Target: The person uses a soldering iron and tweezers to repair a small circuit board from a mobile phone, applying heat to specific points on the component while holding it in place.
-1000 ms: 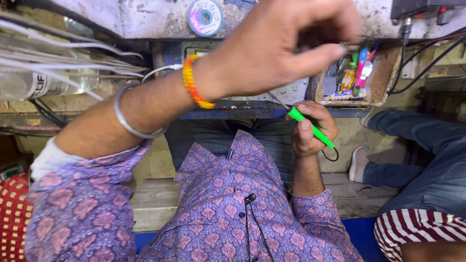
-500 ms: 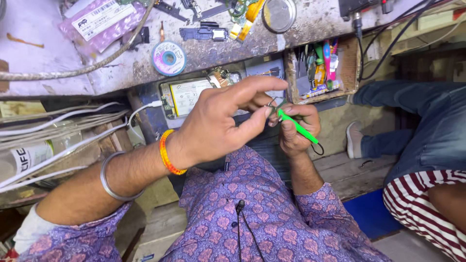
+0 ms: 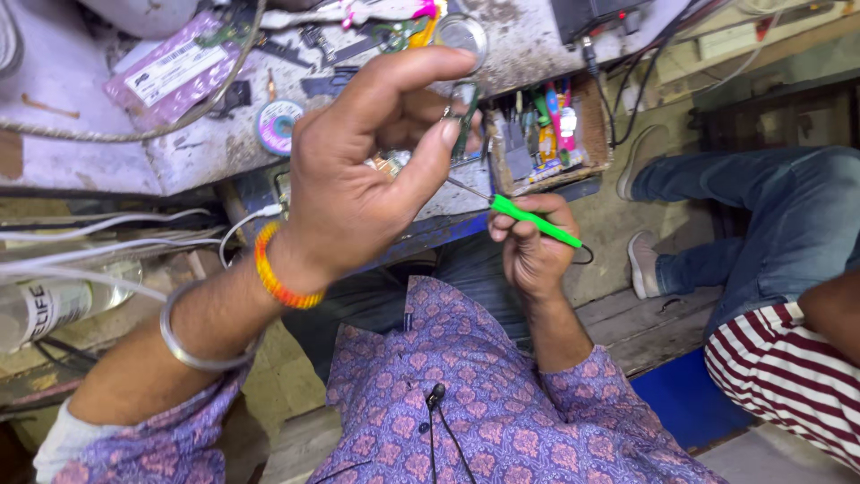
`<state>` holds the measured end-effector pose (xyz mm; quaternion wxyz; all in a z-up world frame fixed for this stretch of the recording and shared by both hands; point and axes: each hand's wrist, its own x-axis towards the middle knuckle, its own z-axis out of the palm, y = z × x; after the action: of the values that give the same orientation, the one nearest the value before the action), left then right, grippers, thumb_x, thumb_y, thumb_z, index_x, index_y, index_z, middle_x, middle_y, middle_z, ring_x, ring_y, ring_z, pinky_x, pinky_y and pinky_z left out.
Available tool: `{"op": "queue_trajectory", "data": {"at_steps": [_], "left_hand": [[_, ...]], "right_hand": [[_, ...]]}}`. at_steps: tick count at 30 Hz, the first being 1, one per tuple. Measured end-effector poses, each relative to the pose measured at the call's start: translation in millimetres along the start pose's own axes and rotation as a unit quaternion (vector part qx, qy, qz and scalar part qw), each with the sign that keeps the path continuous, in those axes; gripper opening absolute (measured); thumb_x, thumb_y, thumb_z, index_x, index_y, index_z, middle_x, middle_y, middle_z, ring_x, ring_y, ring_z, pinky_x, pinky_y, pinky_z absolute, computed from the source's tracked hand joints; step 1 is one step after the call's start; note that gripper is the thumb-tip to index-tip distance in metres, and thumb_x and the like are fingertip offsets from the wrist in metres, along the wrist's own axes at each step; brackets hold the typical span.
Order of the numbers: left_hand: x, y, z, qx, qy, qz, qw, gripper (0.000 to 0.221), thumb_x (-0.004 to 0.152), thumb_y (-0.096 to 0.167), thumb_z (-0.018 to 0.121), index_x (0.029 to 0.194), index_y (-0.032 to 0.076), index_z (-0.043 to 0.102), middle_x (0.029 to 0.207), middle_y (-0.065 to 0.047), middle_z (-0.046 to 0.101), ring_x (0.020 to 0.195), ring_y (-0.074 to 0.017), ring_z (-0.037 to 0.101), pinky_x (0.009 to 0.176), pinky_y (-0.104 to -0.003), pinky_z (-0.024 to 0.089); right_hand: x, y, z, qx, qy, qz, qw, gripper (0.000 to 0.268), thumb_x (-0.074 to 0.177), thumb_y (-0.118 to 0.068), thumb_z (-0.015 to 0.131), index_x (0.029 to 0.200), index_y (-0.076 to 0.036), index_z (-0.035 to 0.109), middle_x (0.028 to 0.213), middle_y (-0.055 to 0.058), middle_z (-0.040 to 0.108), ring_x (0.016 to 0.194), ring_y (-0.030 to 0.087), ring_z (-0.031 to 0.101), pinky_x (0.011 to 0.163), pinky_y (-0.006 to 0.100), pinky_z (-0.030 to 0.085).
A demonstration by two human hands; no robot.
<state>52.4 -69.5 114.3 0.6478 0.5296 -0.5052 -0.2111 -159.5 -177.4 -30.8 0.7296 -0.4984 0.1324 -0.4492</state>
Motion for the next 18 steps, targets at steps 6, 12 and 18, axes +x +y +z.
{"op": "queue_trajectory", "data": {"at_steps": [6,12,18], "left_hand": [[-50,16,38,-0.169,-0.075,-0.224,0.957,0.04,0.102,0.0,0.061,0.142,0.004,0.06,0.104,-0.006,0.076,0.095,-0.0099,0.073,0.085,-0.024,0.059],[-74,-13,37,0.007,-0.171,-0.085,0.982,0.034,0.096,0.006,0.067,0.129,0.008,0.068,0.114,-0.009,0.078,0.099,-0.0193,0.078,0.089,-0.032,0.061],[-40,-41,4,0.074,-0.198,-0.045,0.976,0.036,0.094,0.005,0.068,0.13,0.01,0.068,0.112,-0.012,0.077,0.093,-0.02,0.079,0.083,-0.032,0.062]], "right_hand": [[23,-40,-28,-0.131,0.066,-0.125,0.981,0.037,0.111,-0.026,0.067,0.134,0.0,0.053,0.106,0.012,0.067,0.091,0.02,0.065,0.084,0.035,0.057],[77,-62,-18,-0.347,-0.013,-0.179,0.921,0.031,0.117,-0.019,0.059,0.137,0.003,0.052,0.121,0.013,0.067,0.112,0.021,0.069,0.102,0.033,0.058],[121,-71,-33,-0.425,0.075,-0.269,0.861,0.023,0.118,-0.017,0.057,0.129,0.003,0.057,0.123,0.012,0.069,0.104,0.016,0.07,0.094,0.029,0.061]]}}
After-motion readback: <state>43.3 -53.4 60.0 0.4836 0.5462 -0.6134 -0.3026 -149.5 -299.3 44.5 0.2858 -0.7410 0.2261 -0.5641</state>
